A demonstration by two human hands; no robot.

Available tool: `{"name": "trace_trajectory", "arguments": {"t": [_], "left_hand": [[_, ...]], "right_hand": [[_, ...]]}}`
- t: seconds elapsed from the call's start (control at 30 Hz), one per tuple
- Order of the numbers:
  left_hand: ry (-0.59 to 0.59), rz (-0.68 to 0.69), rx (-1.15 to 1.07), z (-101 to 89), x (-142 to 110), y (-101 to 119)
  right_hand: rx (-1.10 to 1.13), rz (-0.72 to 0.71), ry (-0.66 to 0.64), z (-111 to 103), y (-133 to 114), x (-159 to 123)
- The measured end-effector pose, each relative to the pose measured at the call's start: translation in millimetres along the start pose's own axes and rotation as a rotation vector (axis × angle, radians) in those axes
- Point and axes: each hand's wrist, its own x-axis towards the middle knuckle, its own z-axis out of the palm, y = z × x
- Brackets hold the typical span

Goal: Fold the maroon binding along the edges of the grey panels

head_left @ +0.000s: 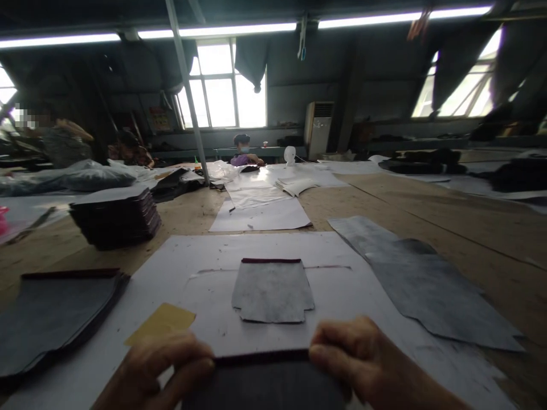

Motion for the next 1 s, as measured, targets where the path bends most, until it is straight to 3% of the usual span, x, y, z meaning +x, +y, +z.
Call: {"name": "trace_trajectory", "arguments": {"t": [0.07,0.13,0.23,0.33,0.47,0.63,0.83,1.0], "left_hand": [[-0.164,-0.147,-0.132,-6.7,33,-2],[-0.3,-0.223,-0.259,-5.7,70,-12],[-0.329,-0.229,-0.265,13.6,121,-36],[-0.314,-0.236,-0.219,42.0,149,-61],[-0.257,-0.244,-0.107,65.7,155,-79],[-0.123,-0.208,-0.003,75.3,148,-78],[-0.016,-0.161,0.035,86.7,143,-82],[-0.008,-0.147,0.077,91.1,145,-90]], "right_hand": [[0.114,0.074,-0.003,-20,-9,15],[0.103,0.062,0.046,-40,-10,36],[-0.01,0.056,0.157,-55,2,75],[-0.185,0.078,0.29,-53,20,107],[-0.413,0.097,0.405,-42,38,128],[-0.58,0.089,0.481,-36,48,133],[-0.622,0.063,0.505,-32,56,138],[-0.611,0.048,0.484,-34,63,144]]}}
